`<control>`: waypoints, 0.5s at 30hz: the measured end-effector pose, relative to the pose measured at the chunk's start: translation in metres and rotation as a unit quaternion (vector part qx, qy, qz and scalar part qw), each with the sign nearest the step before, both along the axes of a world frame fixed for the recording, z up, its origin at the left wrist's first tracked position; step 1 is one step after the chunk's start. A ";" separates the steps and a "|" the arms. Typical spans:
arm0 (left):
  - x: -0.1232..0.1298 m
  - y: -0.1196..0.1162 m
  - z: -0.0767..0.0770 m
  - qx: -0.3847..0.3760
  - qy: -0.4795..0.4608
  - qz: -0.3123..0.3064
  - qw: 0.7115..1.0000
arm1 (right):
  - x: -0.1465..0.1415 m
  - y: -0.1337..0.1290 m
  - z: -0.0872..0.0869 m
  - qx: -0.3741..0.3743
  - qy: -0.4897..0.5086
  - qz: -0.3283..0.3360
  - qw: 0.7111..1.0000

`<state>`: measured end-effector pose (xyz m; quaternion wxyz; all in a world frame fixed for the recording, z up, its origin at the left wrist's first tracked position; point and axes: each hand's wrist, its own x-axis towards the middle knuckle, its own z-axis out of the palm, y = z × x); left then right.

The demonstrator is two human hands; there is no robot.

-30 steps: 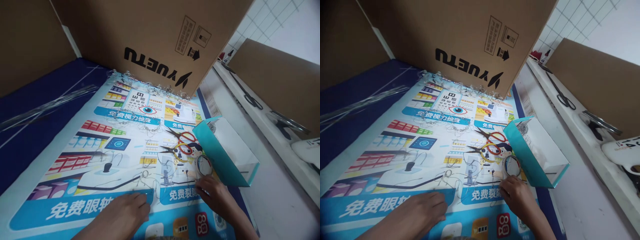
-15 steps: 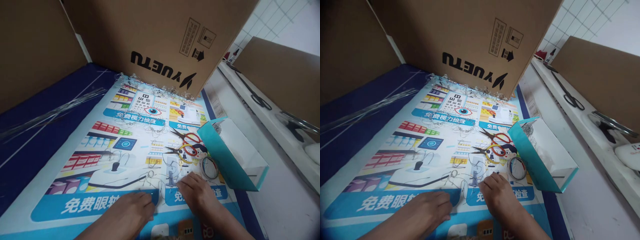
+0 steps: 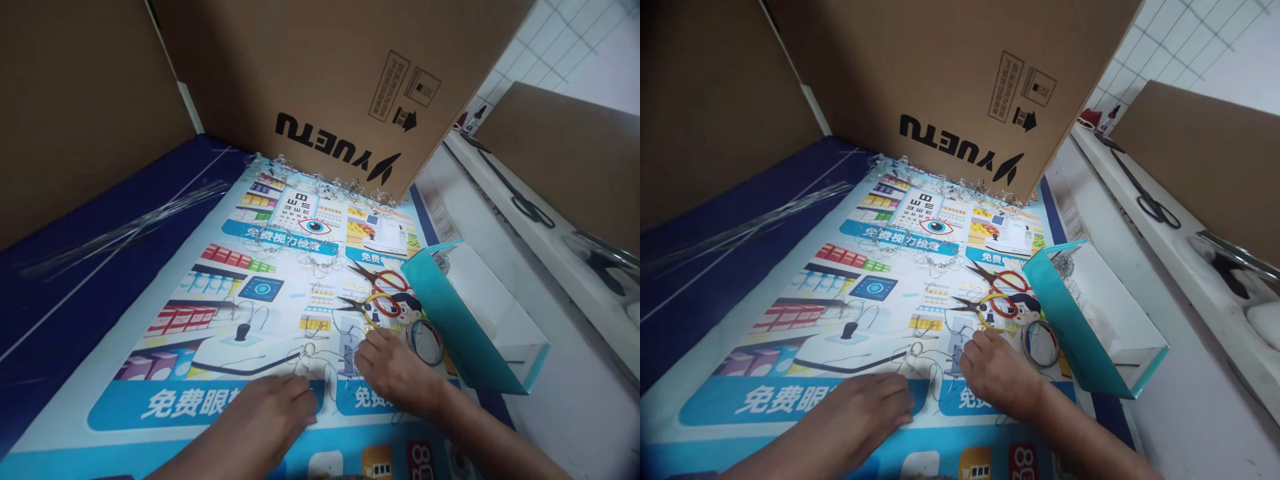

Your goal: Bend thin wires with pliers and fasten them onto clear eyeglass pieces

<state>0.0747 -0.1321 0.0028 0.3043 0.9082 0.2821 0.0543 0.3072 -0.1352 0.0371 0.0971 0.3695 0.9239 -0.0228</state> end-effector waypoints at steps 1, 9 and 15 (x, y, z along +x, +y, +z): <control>-0.001 0.001 -0.001 -0.013 -0.020 0.023 0.999 | 0.001 0.001 0.001 -0.021 0.043 -0.035 0.998; -0.007 0.008 0.003 -0.294 -0.224 0.227 0.901 | -0.022 0.009 0.004 -0.487 0.440 -0.295 0.695; -0.010 0.016 0.011 -0.449 -0.312 0.238 0.803 | -0.048 0.026 -0.013 -0.581 0.495 -0.271 0.587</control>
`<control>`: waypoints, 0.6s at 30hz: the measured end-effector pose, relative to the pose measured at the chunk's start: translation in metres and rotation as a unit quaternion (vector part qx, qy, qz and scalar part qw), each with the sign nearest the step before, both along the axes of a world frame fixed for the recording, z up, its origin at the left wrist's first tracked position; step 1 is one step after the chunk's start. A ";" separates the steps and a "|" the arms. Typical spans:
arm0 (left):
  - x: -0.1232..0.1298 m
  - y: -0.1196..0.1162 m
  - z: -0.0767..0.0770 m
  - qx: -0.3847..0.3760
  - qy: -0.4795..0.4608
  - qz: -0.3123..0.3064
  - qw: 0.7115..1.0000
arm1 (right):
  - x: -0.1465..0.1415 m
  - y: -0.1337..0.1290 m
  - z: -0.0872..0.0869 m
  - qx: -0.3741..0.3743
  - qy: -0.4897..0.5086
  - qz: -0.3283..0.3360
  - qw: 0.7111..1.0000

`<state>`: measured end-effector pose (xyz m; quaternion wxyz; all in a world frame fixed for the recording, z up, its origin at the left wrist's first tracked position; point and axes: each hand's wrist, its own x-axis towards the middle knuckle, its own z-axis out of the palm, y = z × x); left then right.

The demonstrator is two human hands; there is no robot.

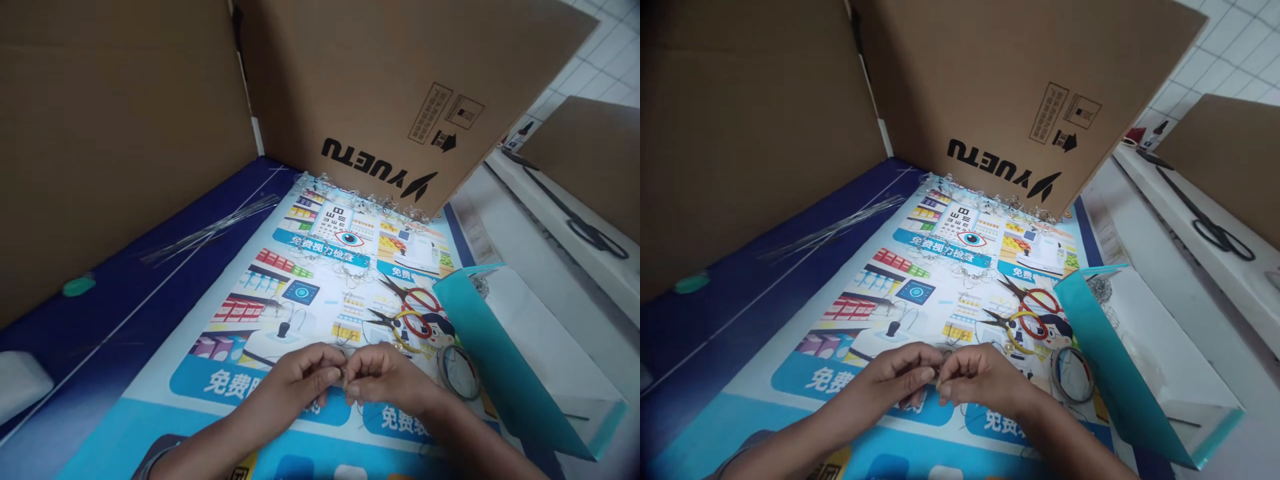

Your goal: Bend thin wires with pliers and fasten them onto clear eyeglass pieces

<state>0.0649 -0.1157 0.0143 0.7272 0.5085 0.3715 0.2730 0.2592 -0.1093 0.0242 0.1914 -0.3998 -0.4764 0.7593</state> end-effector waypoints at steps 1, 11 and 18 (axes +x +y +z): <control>-0.001 0.002 0.000 -0.003 0.000 0.013 1.000 | -0.003 0.002 -0.002 0.005 0.000 -0.004 1.000; -0.006 0.008 -0.008 0.179 0.138 0.084 0.970 | -0.019 0.008 -0.007 0.126 -0.085 -0.048 0.987; -0.006 0.004 -0.010 0.274 0.256 0.087 0.923 | -0.027 0.007 -0.017 0.074 -0.069 -0.078 0.992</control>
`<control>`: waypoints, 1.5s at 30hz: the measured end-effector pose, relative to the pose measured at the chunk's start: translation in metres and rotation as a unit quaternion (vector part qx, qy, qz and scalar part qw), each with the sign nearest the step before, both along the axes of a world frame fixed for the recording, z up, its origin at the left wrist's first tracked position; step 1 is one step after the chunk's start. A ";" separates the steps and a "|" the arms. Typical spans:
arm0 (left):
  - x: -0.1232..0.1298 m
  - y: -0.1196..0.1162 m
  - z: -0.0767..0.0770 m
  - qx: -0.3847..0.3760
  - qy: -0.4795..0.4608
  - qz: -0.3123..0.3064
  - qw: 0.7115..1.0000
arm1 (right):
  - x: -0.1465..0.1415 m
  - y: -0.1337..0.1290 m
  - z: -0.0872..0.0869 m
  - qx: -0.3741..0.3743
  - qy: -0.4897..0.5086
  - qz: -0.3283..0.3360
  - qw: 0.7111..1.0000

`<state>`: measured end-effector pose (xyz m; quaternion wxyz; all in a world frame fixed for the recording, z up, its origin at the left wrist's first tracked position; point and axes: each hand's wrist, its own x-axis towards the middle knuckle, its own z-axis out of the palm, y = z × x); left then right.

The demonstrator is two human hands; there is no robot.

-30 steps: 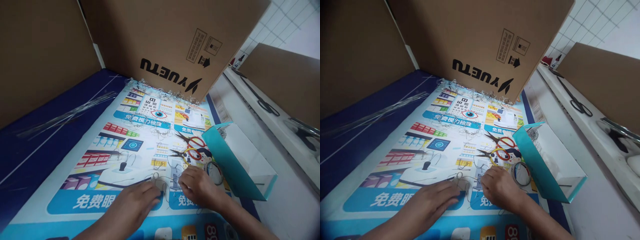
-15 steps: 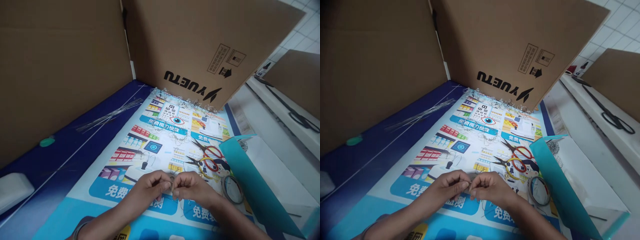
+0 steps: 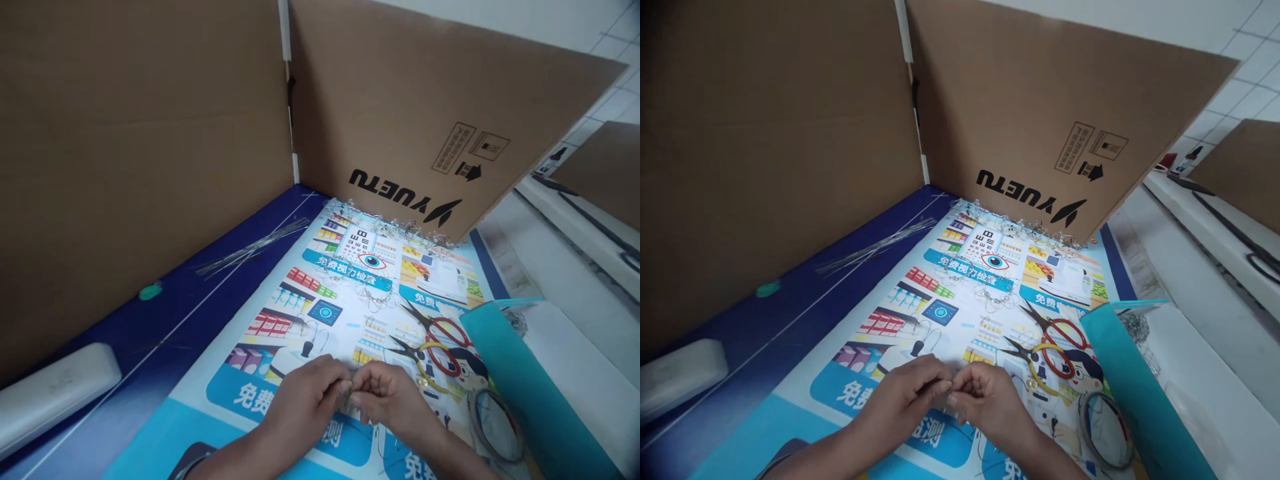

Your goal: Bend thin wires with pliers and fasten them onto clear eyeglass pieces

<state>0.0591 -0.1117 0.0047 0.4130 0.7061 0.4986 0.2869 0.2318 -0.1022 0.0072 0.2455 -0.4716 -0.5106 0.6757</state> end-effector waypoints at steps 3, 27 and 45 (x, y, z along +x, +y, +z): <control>0.001 -0.002 -0.001 0.011 0.025 -0.003 1.000 | -0.003 -0.002 -0.002 0.020 -0.026 -0.012 0.999; -0.022 0.027 0.014 -0.063 -0.232 0.246 0.939 | -0.023 0.067 -0.014 0.230 -0.339 0.035 0.912; -0.017 0.013 0.003 -0.089 -0.122 0.139 0.979 | 0.054 -0.012 0.024 0.285 -0.438 0.098 0.847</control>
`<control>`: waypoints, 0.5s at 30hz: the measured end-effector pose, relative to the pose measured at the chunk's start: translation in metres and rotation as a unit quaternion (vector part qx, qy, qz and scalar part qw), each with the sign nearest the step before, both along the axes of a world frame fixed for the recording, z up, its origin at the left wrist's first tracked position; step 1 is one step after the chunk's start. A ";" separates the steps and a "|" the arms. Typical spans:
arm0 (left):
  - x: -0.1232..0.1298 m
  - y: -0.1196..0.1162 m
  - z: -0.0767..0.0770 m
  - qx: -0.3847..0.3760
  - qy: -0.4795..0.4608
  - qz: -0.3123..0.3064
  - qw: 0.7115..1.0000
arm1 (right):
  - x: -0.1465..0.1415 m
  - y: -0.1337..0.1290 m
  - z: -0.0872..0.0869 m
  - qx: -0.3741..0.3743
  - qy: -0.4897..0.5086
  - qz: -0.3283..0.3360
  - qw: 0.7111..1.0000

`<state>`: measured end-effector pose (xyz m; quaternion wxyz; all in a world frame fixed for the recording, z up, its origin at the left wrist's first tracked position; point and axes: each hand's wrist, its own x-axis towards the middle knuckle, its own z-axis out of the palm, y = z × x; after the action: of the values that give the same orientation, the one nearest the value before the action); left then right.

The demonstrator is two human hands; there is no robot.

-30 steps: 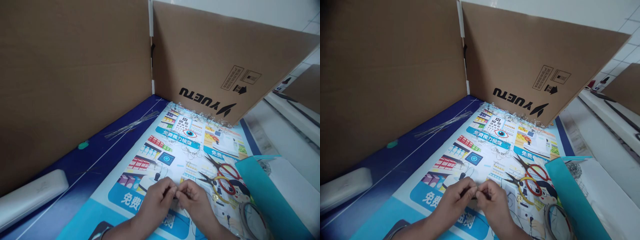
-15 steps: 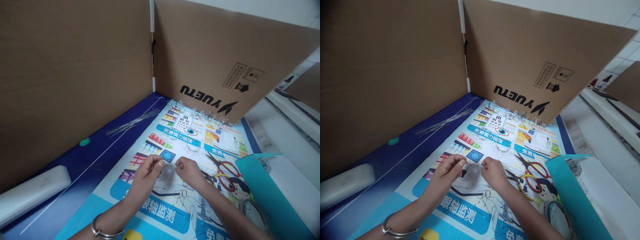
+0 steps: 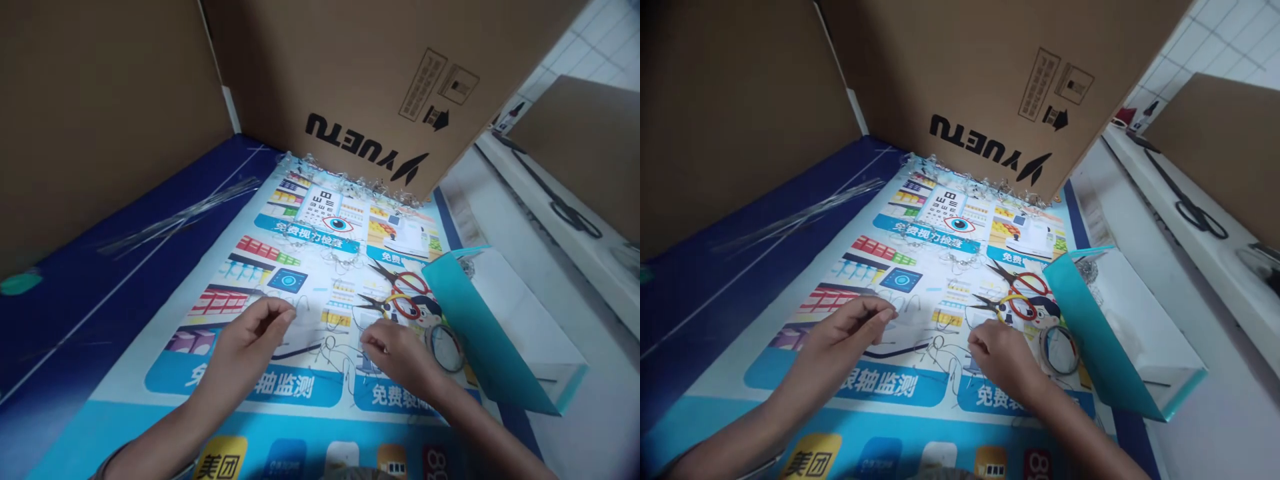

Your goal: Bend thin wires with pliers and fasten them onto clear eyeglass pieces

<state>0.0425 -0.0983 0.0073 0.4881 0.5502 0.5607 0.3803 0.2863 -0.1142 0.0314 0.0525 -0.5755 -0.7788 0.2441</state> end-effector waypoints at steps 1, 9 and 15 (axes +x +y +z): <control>0.001 -0.001 -0.001 -0.002 0.014 -0.012 1.000 | 0.005 -0.008 0.000 0.000 -0.002 -0.003 1.000; 0.004 -0.007 -0.011 0.060 0.151 -0.127 0.979 | 0.032 -0.042 -0.013 0.056 -0.053 -0.044 0.996; 0.008 -0.012 -0.015 0.117 0.196 -0.241 0.943 | 0.043 -0.064 -0.009 0.069 -0.061 -0.069 0.993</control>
<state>0.0507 -0.1106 -0.0078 0.3778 0.7857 0.4474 0.1995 0.3288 -0.1785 0.0226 0.0613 -0.6367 -0.7538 0.1505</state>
